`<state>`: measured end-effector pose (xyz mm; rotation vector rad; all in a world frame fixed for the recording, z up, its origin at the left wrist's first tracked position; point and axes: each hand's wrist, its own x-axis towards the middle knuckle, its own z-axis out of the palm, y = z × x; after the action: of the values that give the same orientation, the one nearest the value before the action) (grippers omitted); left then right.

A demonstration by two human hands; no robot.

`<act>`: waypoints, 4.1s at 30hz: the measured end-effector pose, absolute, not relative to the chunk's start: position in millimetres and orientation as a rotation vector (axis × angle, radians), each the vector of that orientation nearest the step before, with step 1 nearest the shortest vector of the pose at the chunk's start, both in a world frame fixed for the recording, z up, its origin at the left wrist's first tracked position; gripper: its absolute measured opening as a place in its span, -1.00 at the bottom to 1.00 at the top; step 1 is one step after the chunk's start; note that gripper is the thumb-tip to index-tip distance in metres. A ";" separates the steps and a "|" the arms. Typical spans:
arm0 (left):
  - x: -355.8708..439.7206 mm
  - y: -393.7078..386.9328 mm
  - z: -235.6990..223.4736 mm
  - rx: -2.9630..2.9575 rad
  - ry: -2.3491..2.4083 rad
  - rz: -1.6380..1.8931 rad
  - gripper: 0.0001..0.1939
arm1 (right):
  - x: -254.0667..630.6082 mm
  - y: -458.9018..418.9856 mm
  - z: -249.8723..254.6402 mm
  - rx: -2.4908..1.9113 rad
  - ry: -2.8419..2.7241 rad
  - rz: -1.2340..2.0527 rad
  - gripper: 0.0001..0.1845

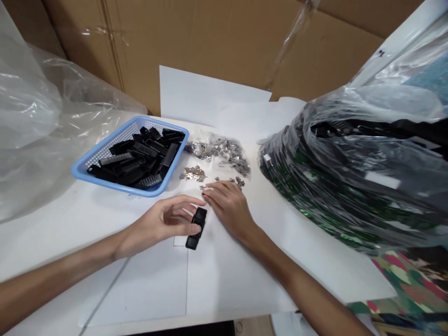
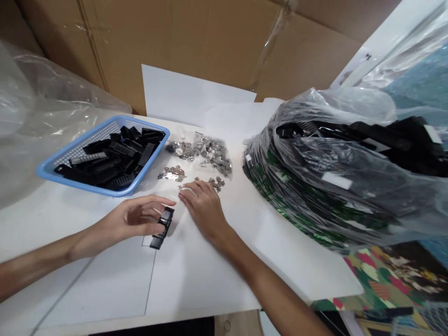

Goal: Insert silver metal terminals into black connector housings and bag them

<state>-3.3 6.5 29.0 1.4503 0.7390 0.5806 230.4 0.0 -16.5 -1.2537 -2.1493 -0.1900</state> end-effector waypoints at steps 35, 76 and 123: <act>9.7 -11.5 10.2 2.307 0.978 0.830 -0.83 | 218.3 -35.5 22.5 -1.359 -1.495 0.936 -0.76; 13.8 -13.4 8.7 2.504 1.021 0.765 -0.83 | 225.7 -40.4 27.6 -1.511 -1.550 0.903 -0.68; 13.7 0.5 28.7 1.423 1.006 0.677 -0.68 | 214.8 -48.6 3.7 -1.112 -2.007 0.371 -0.57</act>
<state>13.7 0.5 28.7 1.4227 1.0059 0.6766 214.8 -48.6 3.7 -1.1124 -2.0071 0.3711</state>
